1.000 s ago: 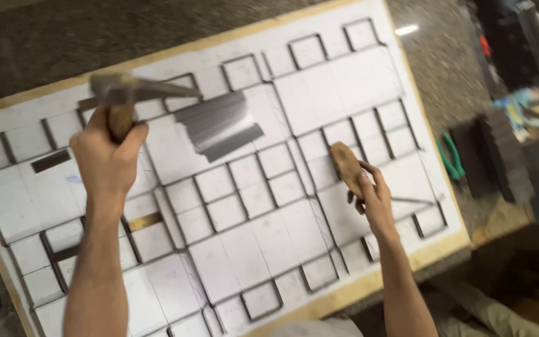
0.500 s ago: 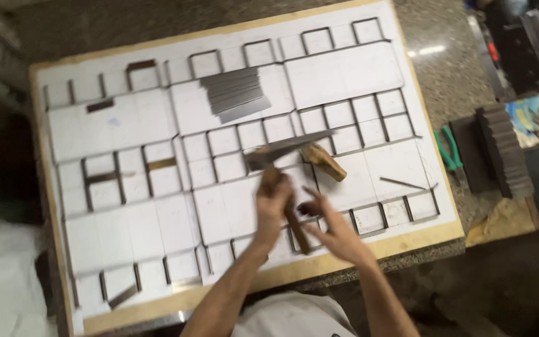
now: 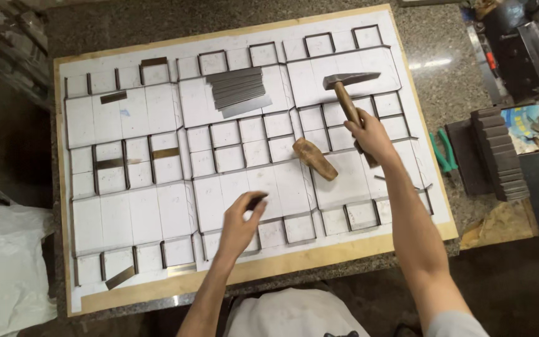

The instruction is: The person places small metal pieces into a grid of compartments on a white board and uses a wooden mallet to tap them into place. The person repeatedly picks up pieces, positions them, and taps them down across the board.

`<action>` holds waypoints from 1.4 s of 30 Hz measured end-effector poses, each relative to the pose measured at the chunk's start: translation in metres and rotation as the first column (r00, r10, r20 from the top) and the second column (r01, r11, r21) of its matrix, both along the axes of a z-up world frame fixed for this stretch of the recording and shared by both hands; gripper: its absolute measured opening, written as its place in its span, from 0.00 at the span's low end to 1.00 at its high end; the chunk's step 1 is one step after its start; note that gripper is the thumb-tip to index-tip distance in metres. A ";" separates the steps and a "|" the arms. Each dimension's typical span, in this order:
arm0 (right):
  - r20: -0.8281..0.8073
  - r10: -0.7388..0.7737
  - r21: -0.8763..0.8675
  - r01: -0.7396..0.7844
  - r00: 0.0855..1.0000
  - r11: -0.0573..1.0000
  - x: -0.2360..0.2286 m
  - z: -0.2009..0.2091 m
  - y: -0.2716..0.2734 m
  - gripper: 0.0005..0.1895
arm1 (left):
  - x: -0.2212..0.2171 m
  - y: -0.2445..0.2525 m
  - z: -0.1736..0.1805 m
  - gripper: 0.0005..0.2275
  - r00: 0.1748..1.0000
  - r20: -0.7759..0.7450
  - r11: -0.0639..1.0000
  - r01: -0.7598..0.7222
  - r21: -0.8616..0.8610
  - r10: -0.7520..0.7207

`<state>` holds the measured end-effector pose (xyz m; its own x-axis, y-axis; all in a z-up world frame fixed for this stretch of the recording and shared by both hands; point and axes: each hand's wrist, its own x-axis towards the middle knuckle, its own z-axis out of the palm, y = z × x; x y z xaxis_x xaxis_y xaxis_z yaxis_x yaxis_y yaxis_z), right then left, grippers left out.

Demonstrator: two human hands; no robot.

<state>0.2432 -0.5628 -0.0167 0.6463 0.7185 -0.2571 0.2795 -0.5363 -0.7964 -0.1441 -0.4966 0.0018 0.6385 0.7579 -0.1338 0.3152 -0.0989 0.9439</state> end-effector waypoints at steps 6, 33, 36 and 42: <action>0.862 0.168 -0.158 -0.060 0.479 0.986 -0.040 -0.042 0.003 0.35 | -0.078 -0.003 -0.036 0.12 0.949 -0.179 0.957 -0.278 -0.084 0.260; 0.609 0.223 -0.091 -0.212 0.761 0.973 -0.103 -0.044 0.329 0.23 | -0.232 0.027 -0.093 0.10 0.774 -0.347 0.838 -0.540 0.077 0.530; 0.671 0.092 0.169 -0.272 0.736 0.947 -0.089 -0.055 0.339 0.24 | -0.235 0.062 -0.087 0.09 0.753 -0.380 0.831 -0.550 0.085 0.537; 0.549 -0.074 0.310 -0.121 0.832 0.943 -0.090 -0.100 0.326 0.22 | -0.228 0.077 -0.076 0.10 0.761 -0.334 0.815 -0.579 0.036 0.556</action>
<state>0.1536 -0.2371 -0.1165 0.5903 0.7132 0.3781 0.7282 -0.2684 -0.6306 -0.3720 -0.4198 -0.0740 0.0084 0.9501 -0.3119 0.5725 0.2512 0.7804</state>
